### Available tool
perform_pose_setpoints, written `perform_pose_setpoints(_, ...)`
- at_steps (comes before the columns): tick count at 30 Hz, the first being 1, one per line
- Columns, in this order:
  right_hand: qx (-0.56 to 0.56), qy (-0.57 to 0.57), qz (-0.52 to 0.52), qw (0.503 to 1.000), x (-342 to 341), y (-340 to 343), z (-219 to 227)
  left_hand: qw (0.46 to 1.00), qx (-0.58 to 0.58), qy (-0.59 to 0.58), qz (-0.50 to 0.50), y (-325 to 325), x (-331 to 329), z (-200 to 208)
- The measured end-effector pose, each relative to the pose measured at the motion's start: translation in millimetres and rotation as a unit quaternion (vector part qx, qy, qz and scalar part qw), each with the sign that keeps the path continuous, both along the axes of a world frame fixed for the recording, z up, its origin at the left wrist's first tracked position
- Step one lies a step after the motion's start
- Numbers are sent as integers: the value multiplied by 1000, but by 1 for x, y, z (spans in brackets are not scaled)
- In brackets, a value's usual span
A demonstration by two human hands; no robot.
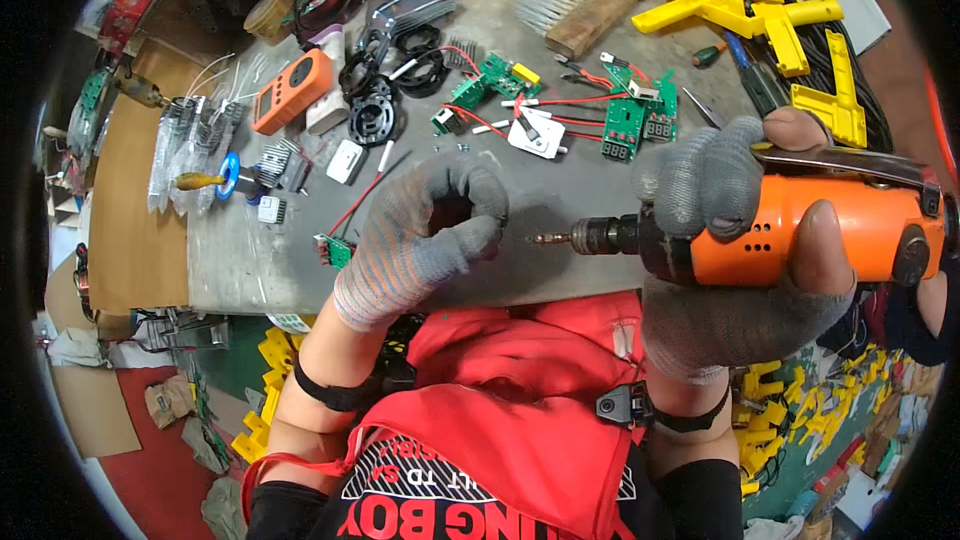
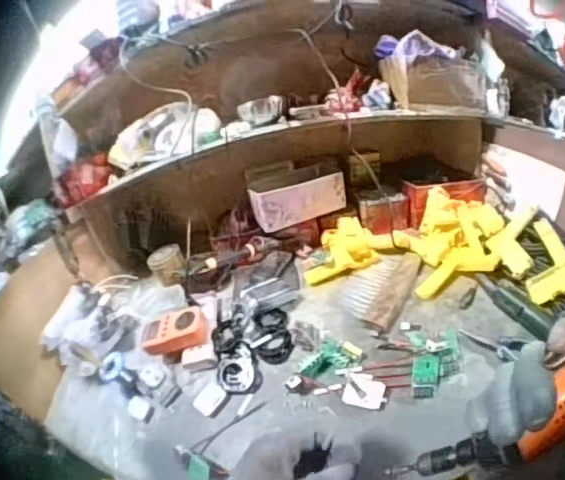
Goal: Assemble small plastic components and electronic circuit board units using a pneumatic screwdriver at an assembly station.
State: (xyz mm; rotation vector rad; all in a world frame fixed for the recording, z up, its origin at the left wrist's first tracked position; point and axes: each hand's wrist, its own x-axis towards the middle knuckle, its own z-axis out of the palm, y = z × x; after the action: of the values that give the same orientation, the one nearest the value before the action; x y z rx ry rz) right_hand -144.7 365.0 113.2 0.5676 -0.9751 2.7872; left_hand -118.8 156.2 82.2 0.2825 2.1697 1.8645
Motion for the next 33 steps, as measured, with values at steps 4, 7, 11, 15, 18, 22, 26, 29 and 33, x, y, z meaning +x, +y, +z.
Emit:
perform_pose_setpoints(4, -42, 17, 17, 999, -4, -15, 3, 978, 165, -86, 90, -4, 18, -2)
perform_pose_setpoints(7, -53, 41, 47, 997, -7, -23, 2, 947, 266, -129, 127, -6, 21, -10)
perform_pose_setpoints(11, -37, 35, 35, 998, -7, -31, 2, 926, 324, -148, 125, -7, 19, -16)
perform_pose_setpoints(15, -20, 62, 37, 997, -8, -33, 1, 927, 327, -140, 120, -7, 18, -18)
perform_pose_setpoints(18, -6, 41, 11, 999, -7, -39, 2, 926, 317, -145, 144, -5, 21, -15)
perform_pose_setpoints(22, 13, 29, -39, 999, -7, -43, 0, 950, 220, -128, 181, -6, 27, -4)
perform_pose_setpoints(26, 55, 37, -44, 997, -9, -32, -10, 967, -123, 67, 211, -24, 40, 10)
perform_pose_setpoints(29, 43, 13, -79, 996, -10, -30, -13, 891, -299, 221, 259, -72, 49, -10)
perform_pose_setpoints(33, 49, 21, -38, 998, -15, -30, -18, 773, -554, 258, 170, -65, 56, -15)
